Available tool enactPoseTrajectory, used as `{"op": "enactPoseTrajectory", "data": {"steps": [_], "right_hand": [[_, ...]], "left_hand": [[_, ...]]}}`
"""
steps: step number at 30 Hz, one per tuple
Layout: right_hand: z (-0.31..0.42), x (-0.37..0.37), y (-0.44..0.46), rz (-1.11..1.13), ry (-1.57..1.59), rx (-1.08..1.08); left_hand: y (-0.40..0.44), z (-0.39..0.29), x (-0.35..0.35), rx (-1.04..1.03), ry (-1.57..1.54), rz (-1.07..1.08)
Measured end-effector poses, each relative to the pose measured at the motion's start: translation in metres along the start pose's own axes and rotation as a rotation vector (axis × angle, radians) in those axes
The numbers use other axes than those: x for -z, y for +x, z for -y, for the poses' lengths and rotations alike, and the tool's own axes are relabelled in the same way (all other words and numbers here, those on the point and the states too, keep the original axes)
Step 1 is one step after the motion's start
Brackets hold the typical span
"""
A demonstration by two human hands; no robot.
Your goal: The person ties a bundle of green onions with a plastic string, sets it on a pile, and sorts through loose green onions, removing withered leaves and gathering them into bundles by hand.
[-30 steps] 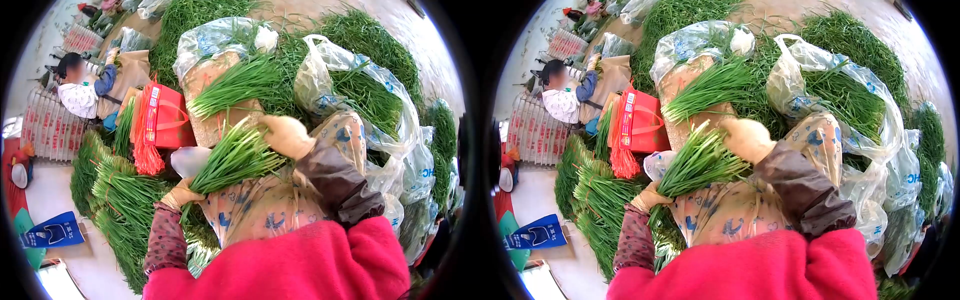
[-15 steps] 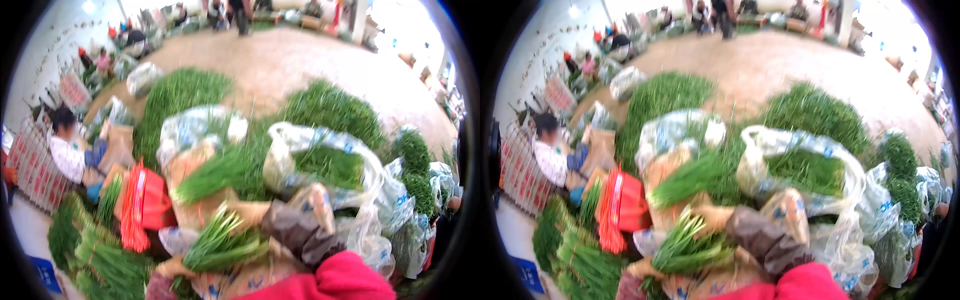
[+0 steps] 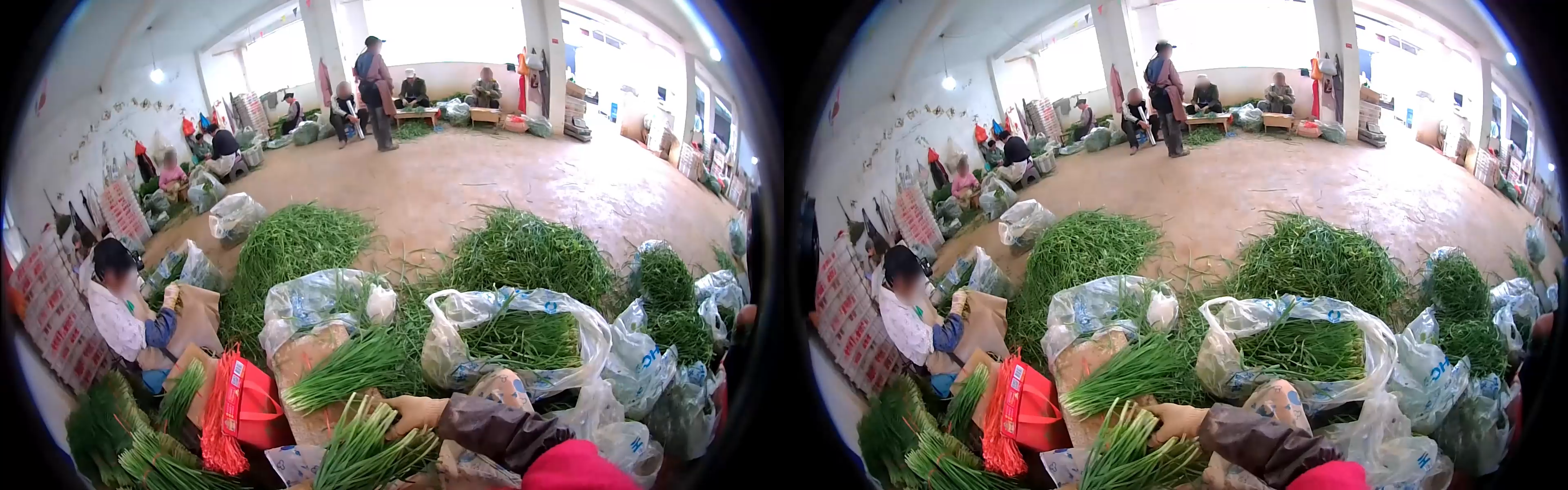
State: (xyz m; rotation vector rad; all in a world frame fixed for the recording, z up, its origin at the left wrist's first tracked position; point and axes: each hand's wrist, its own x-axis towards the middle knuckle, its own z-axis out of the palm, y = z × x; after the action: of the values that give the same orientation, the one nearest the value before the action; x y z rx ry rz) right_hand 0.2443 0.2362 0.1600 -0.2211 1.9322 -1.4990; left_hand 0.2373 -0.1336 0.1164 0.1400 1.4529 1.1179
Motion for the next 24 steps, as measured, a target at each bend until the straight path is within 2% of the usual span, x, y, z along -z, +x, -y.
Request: {"op": "enactPoseTrajectory", "data": {"steps": [1, 2, 4, 5, 9, 13, 14, 16, 17, 18, 19, 20, 21, 22, 23, 24], "right_hand": [[0.002, 0.003, -0.003, 0.117, -0.050, -0.199], [-0.006, 0.001, -0.002, 0.110, -0.048, -0.193], [-0.032, -0.007, 0.002, 0.145, -0.595, -0.187], [-0.006, -0.010, -0.019, 0.114, -0.610, -0.269], [0.024, -0.012, -0.041, -0.034, -0.586, -0.240], [-0.009, -0.010, -0.026, -0.069, -0.746, -0.112], [0.002, -0.004, -0.031, 0.032, -0.624, -0.148], [-0.031, 0.014, -0.022, -0.124, -0.302, 0.124], [0.000, 0.027, -0.037, -0.156, 0.012, -0.029], [0.005, 0.041, -0.049, -0.218, 0.312, 0.140], [0.002, 0.046, -0.049, -0.388, 0.635, 0.286], [0.006, 0.053, -0.055, -0.314, 0.883, 0.497], [0.010, 0.060, -0.061, -0.181, 1.131, 0.698], [-0.002, 0.062, -0.041, -0.446, 1.656, 0.548], [0.005, 0.060, -0.039, -0.594, 1.463, 0.522], [0.003, 0.052, -0.039, -0.705, 1.252, 0.498]], "left_hand": [[0.000, -0.001, 0.000, -0.004, 0.003, 0.002], [0.000, -0.002, -0.001, -0.008, 0.007, 0.005], [0.000, -0.004, -0.003, -0.021, 0.011, 0.014], [0.000, -0.002, -0.003, -0.019, 0.004, 0.014], [0.002, 0.001, -0.005, -0.026, 0.011, 0.033], [0.003, 0.004, -0.003, -0.032, 0.006, 0.051], [0.002, 0.007, -0.002, -0.036, 0.008, 0.054], [-0.001, 0.014, 0.000, -0.039, 0.010, 0.070], [-0.002, 0.016, 0.001, -0.053, 0.020, 0.074], [-0.002, 0.023, 0.002, -0.076, 0.037, 0.087], [-0.002, 0.026, 0.006, -0.126, 0.077, 0.122], [-0.005, 0.031, 0.010, -0.232, 0.183, 0.167], [-0.006, 0.033, 0.015, -0.456, 0.416, 0.231], [-0.008, 0.032, 0.016, -0.663, 0.583, 0.258], [-0.010, 0.028, 0.016, -0.759, 0.639, 0.254], [-0.014, 0.028, 0.008, -0.703, 0.495, 0.122]]}}
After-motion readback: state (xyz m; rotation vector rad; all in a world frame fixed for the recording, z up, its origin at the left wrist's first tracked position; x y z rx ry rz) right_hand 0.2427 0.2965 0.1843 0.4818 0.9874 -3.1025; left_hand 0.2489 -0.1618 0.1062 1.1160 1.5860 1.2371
